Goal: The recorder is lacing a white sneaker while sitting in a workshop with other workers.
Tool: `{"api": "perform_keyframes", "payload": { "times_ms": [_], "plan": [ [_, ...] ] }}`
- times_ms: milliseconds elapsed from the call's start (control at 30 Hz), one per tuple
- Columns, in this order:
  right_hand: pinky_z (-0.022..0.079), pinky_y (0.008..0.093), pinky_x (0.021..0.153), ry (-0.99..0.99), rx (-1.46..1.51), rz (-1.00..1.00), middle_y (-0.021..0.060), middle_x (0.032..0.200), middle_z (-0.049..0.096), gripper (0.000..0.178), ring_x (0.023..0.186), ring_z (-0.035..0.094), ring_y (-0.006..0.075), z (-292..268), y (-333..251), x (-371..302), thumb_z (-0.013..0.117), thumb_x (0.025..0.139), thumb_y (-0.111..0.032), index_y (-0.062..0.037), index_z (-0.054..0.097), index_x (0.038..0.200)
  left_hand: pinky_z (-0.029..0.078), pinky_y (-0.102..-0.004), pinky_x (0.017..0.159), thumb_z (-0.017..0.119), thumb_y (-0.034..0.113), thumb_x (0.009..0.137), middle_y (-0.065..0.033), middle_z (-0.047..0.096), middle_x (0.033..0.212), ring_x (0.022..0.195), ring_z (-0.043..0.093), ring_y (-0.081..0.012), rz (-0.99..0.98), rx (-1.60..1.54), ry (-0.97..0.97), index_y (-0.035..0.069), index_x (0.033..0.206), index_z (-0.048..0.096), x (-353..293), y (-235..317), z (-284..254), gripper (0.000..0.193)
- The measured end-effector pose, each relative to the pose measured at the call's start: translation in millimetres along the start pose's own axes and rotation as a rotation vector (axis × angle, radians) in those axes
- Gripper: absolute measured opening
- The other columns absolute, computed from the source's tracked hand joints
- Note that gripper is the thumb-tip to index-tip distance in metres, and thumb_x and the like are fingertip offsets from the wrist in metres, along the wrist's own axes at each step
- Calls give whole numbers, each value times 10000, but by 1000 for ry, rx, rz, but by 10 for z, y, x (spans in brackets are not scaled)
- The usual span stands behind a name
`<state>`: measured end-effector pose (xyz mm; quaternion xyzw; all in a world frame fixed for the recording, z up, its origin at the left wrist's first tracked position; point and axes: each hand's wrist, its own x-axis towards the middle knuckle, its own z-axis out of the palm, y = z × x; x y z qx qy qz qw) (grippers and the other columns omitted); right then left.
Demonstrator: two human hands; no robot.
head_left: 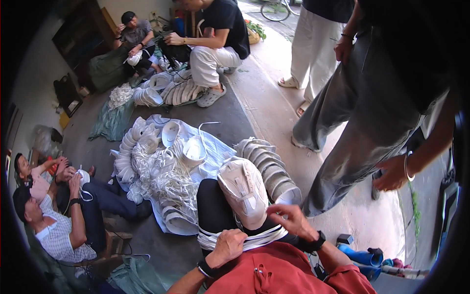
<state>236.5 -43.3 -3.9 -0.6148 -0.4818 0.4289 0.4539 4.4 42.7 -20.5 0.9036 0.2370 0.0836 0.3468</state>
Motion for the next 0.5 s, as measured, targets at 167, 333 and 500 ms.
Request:
{"api": "perform_keyframes", "payload": {
  "times_ms": [167, 333, 500],
  "plan": [
    [503, 318, 665, -294, -10, -91, 141, 896, 652, 272, 749, 642, 237, 398, -308, -19, 599, 849, -147, -13, 574, 1085, 428, -365, 650, 546, 87, 794, -103, 576, 735, 726, 578, -271, 124, 154, 133, 37, 815, 625, 56, 173, -289, 95],
    [472, 299, 588, -390, -43, 60, 130, 784, 645, 224, 645, 591, 158, 230, -446, -32, 598, 857, -149, -2, 608, 1026, 373, -269, 498, 506, 104, 880, -31, 527, 636, 535, 494, -152, -100, -545, 111, 9, 838, 570, 17, 277, -498, 122],
    [484, 236, 658, -291, 78, 186, 73, 836, 661, 209, 730, 592, 92, -198, -181, -6, 595, 870, -144, -58, 630, 1057, 335, -202, 487, 508, 186, 928, 23, 460, 590, 515, 411, -48, -269, -1159, -131, 20, 893, 569, 8, 279, -792, 180]
  ]
}}
